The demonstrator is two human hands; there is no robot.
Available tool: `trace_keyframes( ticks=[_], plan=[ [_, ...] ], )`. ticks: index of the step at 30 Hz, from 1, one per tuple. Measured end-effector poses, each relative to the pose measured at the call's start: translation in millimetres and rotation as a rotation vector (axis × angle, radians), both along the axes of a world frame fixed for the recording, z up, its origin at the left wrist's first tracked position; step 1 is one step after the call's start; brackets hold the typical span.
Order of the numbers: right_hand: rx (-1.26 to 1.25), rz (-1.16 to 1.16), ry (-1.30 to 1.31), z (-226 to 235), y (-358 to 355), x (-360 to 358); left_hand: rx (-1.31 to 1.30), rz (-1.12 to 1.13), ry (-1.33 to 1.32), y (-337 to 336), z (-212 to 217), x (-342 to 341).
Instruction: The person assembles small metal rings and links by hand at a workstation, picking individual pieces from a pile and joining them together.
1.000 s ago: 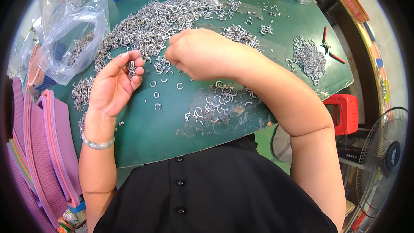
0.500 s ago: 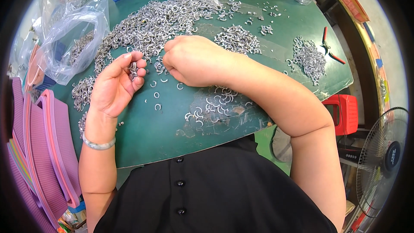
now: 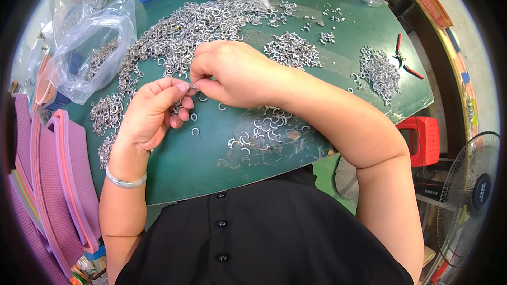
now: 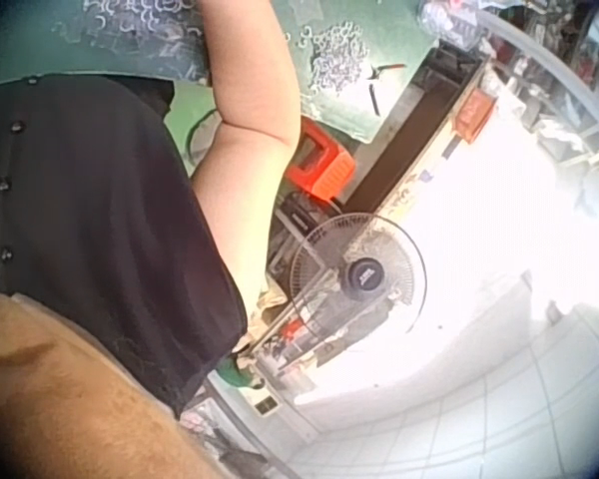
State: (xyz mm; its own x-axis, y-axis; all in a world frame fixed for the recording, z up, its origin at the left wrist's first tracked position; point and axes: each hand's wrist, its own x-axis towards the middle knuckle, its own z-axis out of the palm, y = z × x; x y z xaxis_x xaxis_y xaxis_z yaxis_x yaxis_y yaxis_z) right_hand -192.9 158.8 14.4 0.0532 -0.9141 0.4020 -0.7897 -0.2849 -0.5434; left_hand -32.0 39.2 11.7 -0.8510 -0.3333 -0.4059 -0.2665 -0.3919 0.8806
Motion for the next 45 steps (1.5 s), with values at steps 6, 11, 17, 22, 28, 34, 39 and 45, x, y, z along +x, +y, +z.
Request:
trace_keyframes(
  ticks=[6, 11, 17, 22, 28, 34, 39, 45],
  plan=[
    [0.008, 0.007, -0.08, -1, 1, -2, -0.02, 0.013, 0.024, 0, -2, 0],
    [0.07, 0.0, -0.117, 0, 2, -3, 0.018, 0.015, 0.019, 1, -1, 0],
    [0.091, 0.009, -0.166, -1, 2, -3, 0.011, -0.002, 0.003, 1, 0, 0],
    [0.087, 0.022, -0.187, -3, 3, -3, 0.026, -0.013, 0.012, 1, -1, 0],
    [0.176, -0.004, -0.268, 1, 4, -1, 0.014, -0.013, 0.027, 2, -2, 0],
    [0.074, 0.059, -0.138, 5, 5, -13, -0.027, 0.027, 0.002, 4, 0, -2],
    [0.488, 0.309, -0.024, 21, 16, -30, -0.046, 0.06, 0.009, -1, -1, 0],
    [0.182, 0.1, 0.249, 4, 4, -21, -0.02, 0.04, 0.021, -3, -2, -2]
  ],
)
